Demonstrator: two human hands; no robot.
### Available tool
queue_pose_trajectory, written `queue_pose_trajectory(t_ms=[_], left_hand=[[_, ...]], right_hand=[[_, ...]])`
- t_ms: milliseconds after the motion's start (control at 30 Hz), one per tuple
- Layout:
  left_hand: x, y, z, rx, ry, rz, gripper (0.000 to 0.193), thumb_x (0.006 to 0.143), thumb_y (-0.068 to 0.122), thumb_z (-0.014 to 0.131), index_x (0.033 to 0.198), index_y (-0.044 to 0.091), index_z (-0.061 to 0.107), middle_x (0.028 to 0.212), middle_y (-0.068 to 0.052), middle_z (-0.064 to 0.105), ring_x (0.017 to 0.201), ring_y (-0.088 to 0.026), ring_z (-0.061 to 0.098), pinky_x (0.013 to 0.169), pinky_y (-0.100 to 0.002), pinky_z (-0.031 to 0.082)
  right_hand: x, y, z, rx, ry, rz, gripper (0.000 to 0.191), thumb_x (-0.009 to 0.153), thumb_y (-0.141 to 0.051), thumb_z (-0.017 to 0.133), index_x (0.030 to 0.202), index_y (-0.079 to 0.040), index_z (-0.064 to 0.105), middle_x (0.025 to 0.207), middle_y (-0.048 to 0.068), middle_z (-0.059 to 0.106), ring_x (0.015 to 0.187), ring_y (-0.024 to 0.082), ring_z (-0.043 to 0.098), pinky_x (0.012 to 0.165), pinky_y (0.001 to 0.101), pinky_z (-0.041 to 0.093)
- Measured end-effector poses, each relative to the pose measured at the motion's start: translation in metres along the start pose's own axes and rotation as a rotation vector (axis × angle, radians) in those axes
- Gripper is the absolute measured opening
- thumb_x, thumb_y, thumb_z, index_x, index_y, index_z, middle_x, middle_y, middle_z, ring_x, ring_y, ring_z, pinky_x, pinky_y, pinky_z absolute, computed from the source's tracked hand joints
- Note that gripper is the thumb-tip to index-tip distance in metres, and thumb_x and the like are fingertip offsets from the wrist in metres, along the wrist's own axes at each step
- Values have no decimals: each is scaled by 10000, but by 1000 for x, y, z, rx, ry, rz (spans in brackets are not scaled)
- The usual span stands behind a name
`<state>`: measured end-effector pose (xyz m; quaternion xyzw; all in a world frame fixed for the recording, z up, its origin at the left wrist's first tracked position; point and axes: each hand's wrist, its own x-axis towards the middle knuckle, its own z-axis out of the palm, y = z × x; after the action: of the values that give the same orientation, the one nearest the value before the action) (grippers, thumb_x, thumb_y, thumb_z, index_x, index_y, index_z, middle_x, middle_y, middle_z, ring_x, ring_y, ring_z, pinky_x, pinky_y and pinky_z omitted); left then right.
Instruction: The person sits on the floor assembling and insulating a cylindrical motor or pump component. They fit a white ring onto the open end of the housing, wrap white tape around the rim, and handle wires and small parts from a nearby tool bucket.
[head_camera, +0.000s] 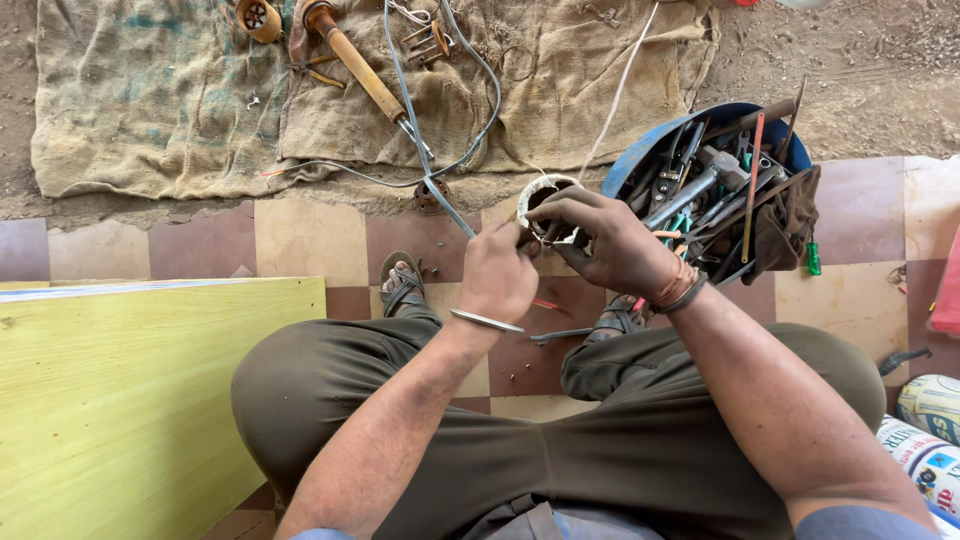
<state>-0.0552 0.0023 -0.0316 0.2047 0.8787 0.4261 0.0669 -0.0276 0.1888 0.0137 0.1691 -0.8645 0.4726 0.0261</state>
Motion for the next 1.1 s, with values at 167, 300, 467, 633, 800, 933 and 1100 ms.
queue_pose_trajectory(t_ms=[167,300,467,633,800,933,1100], left_hand=[[9,-8,0,-287,-85,-325,92,848,79,726,880,14,782,664,-100,690,610,-193,683,575,-374,527],[15,-4,2,-661,-243,-632,147,898,98,737,830,-29,767,581,-18,600,463,-85,501,413,-301,359],[18,4,5,-766,-245,-707,119,886,59,736,816,-34,762,601,-1,596,453,-66,477,388,-283,324],[18,10,1,-405,-162,-669,137,865,131,780,821,2,785,577,-72,661,477,-102,564,450,-309,440],[14,12,5,-332,-22,-496,139,810,128,821,815,-4,777,640,-108,727,587,-101,623,572,-320,515],[11,13,6,-330,-32,-357,142,842,124,805,896,-5,782,707,-158,727,627,-164,626,607,-345,509],[6,23,3,-252,-25,54,85,914,24,695,976,-8,744,908,-179,706,829,-340,693,722,-414,533]], right_hand=[[-16,-4,11,-325,120,-144,380,884,-73,759,1251,-56,659,1194,123,667,1057,326,682,877,393,571],[-27,3,11,-441,207,-264,316,908,-85,770,1215,-63,698,1165,81,699,1043,268,684,879,391,585],[-34,7,4,-473,280,-390,315,818,-82,807,1132,-95,785,1136,47,738,1018,232,669,823,372,572],[-35,-1,4,-456,298,-335,273,784,-84,813,1054,-108,780,1123,22,735,1059,226,683,862,397,559],[-40,-13,1,-434,299,-306,269,774,-59,809,1039,-87,771,1101,51,738,1058,249,690,880,400,561],[-39,-12,0,-397,356,-121,275,784,-26,798,1045,-71,727,1122,78,734,1076,278,713,919,400,589],[-26,3,-3,-118,292,165,203,897,4,730,1096,-23,699,1030,135,754,960,301,750,782,351,577]])
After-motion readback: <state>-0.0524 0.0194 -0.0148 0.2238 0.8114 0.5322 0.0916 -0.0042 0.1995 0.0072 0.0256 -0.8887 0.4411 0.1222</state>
